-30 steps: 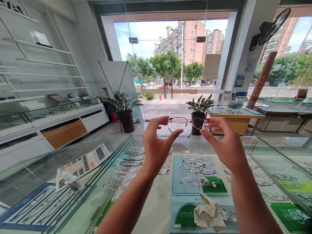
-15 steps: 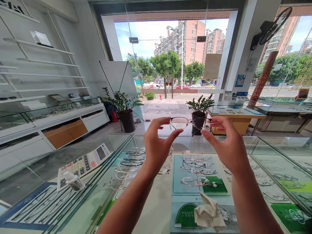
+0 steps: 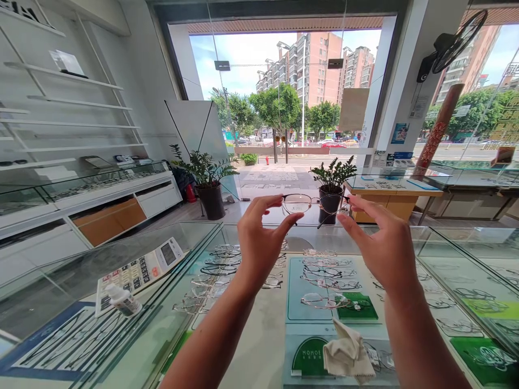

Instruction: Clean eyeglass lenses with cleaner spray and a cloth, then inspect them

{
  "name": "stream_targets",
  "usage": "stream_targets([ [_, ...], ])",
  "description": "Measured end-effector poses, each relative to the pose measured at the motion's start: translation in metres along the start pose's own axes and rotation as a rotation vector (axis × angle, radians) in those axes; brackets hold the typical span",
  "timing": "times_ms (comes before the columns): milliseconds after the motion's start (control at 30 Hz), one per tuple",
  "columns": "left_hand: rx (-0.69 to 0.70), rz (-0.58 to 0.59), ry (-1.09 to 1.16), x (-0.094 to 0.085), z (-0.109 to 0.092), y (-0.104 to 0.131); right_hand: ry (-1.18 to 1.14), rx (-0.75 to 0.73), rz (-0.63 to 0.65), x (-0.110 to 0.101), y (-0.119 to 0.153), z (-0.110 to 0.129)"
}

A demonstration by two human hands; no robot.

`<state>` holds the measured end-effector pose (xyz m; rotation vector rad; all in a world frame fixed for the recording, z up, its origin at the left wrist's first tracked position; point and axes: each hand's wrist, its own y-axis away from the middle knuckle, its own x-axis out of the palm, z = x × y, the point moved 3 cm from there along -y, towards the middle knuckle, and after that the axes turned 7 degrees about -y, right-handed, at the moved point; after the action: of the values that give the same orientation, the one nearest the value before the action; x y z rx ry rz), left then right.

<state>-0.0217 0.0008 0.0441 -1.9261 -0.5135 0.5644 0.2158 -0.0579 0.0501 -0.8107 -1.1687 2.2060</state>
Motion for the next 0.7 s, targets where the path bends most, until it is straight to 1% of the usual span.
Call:
stream_targets([
  [133, 0.019, 0.0, -0.017, 0.0003, -0.0004, 0.0003, 0.016, -0.006, -0.005, 0.0007, 0.0011, 0.0019],
  [333, 0.104, -0.061, -0.087, -0.0011, -0.0056, 0.0006, 0.055, 0.024, 0.03, 0.0024, 0.0006, 0.0017],
  [533, 0.161, -0.101, -0.146, 0.0009, -0.0086, 0.0035, 0.09, 0.044, 0.047, 0.0039, -0.0009, -0.0001],
  [700, 0.172, -0.112, -0.161, 0.0011, -0.0097, 0.0047, 0.1, 0.049, 0.052, 0.0047, -0.0015, -0.0014],
])
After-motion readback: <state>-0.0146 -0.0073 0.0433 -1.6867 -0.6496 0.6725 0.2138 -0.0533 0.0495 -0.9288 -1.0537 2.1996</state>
